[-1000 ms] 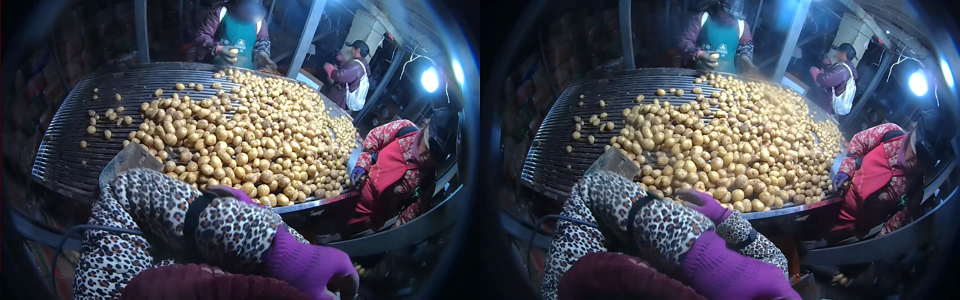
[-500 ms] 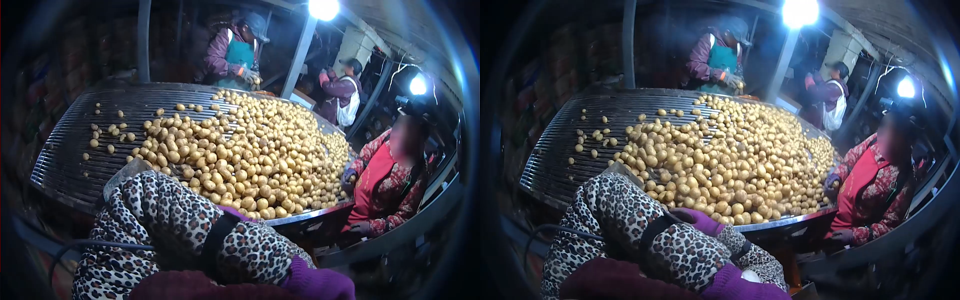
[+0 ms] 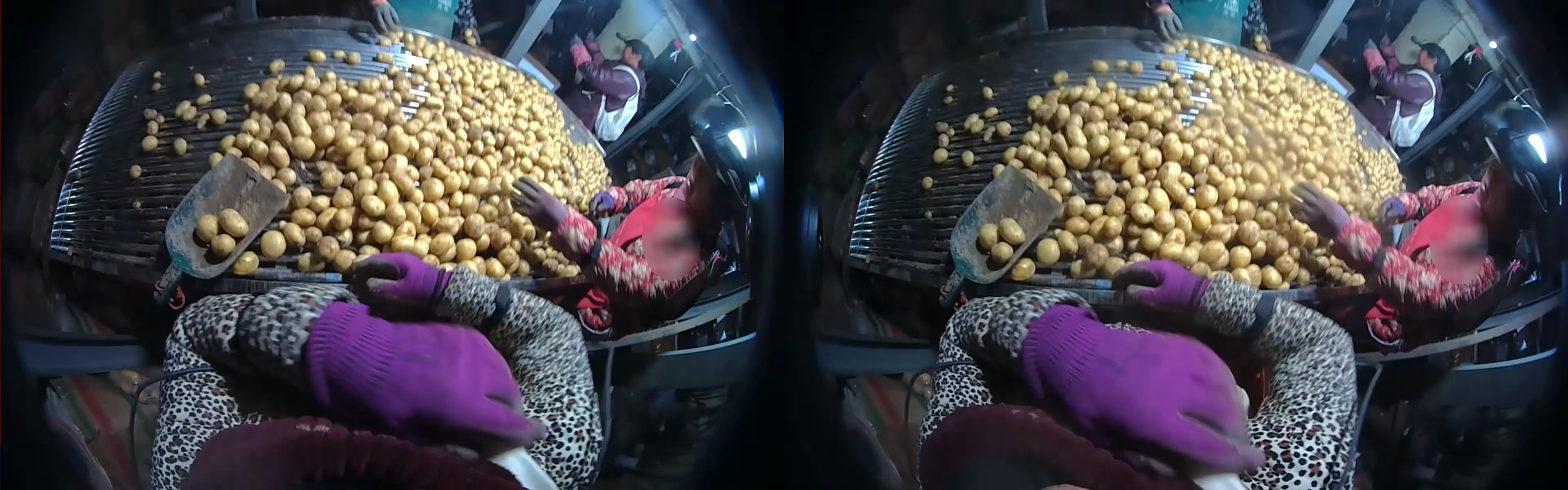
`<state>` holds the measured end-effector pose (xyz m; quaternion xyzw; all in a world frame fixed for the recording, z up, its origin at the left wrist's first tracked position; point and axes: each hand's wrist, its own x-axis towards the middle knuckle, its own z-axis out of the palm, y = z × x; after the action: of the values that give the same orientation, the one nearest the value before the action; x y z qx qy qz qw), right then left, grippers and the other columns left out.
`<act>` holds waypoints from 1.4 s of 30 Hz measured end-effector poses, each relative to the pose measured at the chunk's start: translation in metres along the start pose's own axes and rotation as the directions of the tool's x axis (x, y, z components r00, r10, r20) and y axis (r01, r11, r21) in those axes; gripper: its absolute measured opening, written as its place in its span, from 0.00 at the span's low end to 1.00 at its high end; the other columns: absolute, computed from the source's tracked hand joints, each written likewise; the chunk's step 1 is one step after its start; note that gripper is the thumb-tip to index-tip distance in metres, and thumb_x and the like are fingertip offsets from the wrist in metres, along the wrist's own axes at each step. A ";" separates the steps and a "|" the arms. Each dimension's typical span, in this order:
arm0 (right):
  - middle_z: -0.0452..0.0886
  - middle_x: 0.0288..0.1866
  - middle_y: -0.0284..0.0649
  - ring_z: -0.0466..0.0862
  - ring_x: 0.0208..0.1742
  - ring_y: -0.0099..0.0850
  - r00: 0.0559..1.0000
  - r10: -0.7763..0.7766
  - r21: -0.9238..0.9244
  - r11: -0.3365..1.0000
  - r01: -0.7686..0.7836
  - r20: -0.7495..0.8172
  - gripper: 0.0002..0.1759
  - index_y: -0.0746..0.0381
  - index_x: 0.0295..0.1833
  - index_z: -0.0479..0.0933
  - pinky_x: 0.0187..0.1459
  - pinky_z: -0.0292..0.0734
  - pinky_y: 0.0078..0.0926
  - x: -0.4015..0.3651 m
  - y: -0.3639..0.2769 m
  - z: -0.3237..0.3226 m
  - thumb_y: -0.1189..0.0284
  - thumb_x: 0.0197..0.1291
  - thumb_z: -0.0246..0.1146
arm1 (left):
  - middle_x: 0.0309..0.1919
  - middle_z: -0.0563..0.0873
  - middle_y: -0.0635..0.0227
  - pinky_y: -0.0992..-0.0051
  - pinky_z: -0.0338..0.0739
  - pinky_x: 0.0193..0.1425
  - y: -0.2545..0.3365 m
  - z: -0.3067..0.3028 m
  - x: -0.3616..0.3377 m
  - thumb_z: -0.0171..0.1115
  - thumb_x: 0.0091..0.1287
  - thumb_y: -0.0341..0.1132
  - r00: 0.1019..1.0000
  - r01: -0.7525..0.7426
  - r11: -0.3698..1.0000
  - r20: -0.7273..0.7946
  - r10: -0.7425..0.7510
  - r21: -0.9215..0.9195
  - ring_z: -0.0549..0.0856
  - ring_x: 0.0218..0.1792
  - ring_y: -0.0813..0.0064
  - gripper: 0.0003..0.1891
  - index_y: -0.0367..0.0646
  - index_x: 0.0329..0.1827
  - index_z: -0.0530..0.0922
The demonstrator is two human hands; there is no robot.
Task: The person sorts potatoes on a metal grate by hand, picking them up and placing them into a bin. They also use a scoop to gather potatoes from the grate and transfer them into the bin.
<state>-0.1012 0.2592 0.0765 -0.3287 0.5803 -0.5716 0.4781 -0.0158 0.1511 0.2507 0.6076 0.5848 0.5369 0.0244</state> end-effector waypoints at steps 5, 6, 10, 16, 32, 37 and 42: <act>0.83 0.50 0.38 0.80 0.52 0.25 1.000 -0.020 -0.240 0.971 0.021 0.006 0.18 0.64 0.58 0.77 0.57 0.75 0.28 0.017 0.005 -0.003 0.68 0.64 0.64 | 0.47 0.82 0.53 0.60 0.76 0.51 0.017 -0.039 -0.089 0.62 0.65 0.40 0.890 0.446 0.895 0.091 -0.447 0.027 0.82 0.47 0.55 0.22 0.35 0.57 0.76; 0.83 0.49 0.38 0.80 0.52 0.25 1.000 0.014 -0.192 0.981 -0.016 -0.011 0.18 0.64 0.57 0.77 0.56 0.75 0.27 0.019 0.009 0.000 0.69 0.64 0.64 | 0.46 0.83 0.53 0.60 0.76 0.51 0.018 -0.040 -0.117 0.62 0.65 0.39 0.871 0.492 0.867 -0.029 -0.491 0.080 0.82 0.47 0.55 0.21 0.35 0.57 0.76; 0.83 0.52 0.37 0.79 0.53 0.23 0.997 0.024 -0.034 0.999 -0.026 -0.068 0.20 0.65 0.60 0.76 0.58 0.74 0.26 0.016 0.015 0.007 0.70 0.65 0.63 | 0.50 0.84 0.57 0.62 0.75 0.54 0.066 -0.033 -0.213 0.58 0.63 0.31 0.490 0.861 0.443 -0.644 -0.588 0.251 0.82 0.49 0.60 0.21 0.35 0.60 0.76; 0.83 0.53 0.40 0.81 0.55 0.25 0.998 0.057 -0.225 0.973 -0.055 0.003 0.22 0.64 0.64 0.74 0.59 0.75 0.27 0.004 0.001 -0.004 0.69 0.65 0.62 | 0.67 0.73 0.55 0.63 0.62 0.74 0.113 -0.032 -0.370 0.65 0.62 0.31 0.190 0.939 -0.289 -0.982 -0.021 0.187 0.70 0.69 0.59 0.31 0.39 0.70 0.68; 0.75 0.63 0.38 0.72 0.66 0.48 0.920 -0.392 -0.996 0.077 0.050 0.016 0.22 0.47 0.50 0.80 0.65 0.66 0.54 0.022 -0.010 -0.079 0.61 0.45 0.69 | 0.45 0.84 0.52 0.59 0.77 0.55 0.093 -0.030 -0.395 0.75 0.42 0.28 -0.068 0.918 -0.388 -0.936 -0.347 0.077 0.83 0.48 0.51 0.27 0.35 0.49 0.78; 0.78 0.54 0.40 0.76 0.57 0.46 0.893 -0.420 -0.986 0.113 -0.126 -0.163 0.13 0.53 0.41 0.78 0.58 0.69 0.46 -0.003 -0.019 -0.117 0.66 0.47 0.68 | 0.43 0.84 0.54 0.60 0.78 0.52 0.087 -0.024 -0.411 0.73 0.43 0.26 -0.091 0.922 -0.387 -0.965 -0.248 0.013 0.83 0.46 0.54 0.26 0.37 0.50 0.78; 0.81 0.46 0.38 0.80 0.50 0.42 0.855 -0.436 -0.953 0.022 -0.302 -0.281 0.12 0.54 0.43 0.79 0.51 0.73 0.42 -0.007 -0.040 -0.132 0.68 0.51 0.68 | 0.42 0.86 0.56 0.65 0.80 0.49 0.079 -0.011 -0.420 0.73 0.48 0.26 -0.275 0.947 -0.220 -0.943 -0.189 -0.232 0.86 0.45 0.60 0.25 0.38 0.52 0.78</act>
<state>-0.2287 0.3069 0.1023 -0.4297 0.8939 -0.0858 -0.0940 0.1406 -0.1900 0.0451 -0.3550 0.8890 0.2441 -0.1551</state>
